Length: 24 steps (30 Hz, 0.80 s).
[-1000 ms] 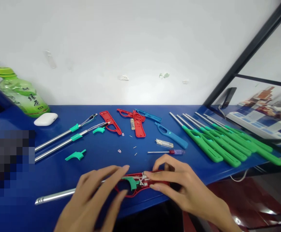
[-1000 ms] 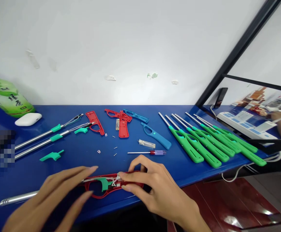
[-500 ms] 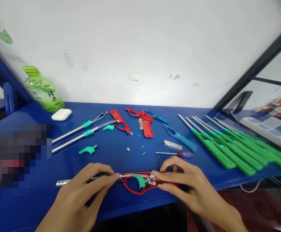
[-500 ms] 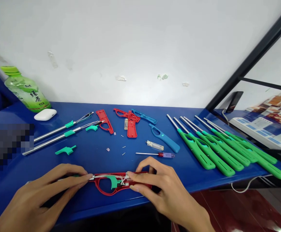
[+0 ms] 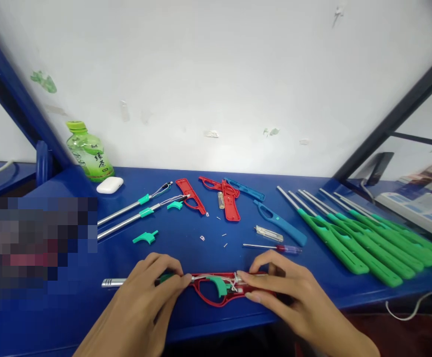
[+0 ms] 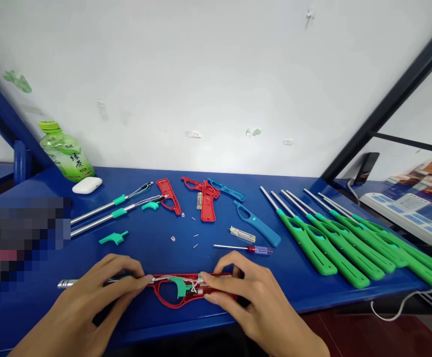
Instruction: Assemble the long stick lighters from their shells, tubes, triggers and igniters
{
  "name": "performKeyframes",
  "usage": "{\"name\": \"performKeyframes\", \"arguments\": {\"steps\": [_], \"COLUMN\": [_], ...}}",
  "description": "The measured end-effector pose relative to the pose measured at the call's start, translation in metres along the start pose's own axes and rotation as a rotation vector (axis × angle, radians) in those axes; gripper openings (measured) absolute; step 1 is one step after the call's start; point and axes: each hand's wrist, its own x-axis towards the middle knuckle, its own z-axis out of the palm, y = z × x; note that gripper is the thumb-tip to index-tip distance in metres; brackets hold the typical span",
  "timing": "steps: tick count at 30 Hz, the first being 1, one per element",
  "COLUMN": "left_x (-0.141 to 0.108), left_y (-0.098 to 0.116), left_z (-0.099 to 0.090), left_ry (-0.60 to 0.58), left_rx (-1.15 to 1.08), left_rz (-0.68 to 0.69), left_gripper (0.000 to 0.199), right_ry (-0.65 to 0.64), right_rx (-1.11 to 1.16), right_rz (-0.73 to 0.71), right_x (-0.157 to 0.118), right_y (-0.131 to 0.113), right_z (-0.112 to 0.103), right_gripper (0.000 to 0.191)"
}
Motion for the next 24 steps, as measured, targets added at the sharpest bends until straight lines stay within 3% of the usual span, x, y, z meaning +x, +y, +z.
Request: {"name": "performKeyframes", "arguments": {"steps": [4, 12, 18, 24], "left_x": [-0.005, -0.003, 0.001, 0.001], "left_y": [0.000, -0.009, -0.011, -0.008], "left_z": [0.004, 0.009, 0.011, 0.011], "left_ry": [-0.008, 0.048, 0.102, 0.190], "left_rx": [0.060, 0.165, 0.159, 0.167], "left_rz": [0.008, 0.133, 0.140, 0.127], "left_gripper": [0.018, 0.023, 0.022, 0.021], "right_ry": [0.034, 0.020, 0.028, 0.284], "right_rx": [-0.060, -0.079, -0.114, -0.115], "right_rz": [-0.024, 0.000, 0.015, 0.003], "right_x": [-0.003, 0.000, 0.000, 0.014], "right_y": [0.001, -0.001, -0.005, -0.008], "right_z": [0.002, 0.005, 0.005, -0.014], "right_gripper": [0.033, 0.015, 0.016, 0.016]}}
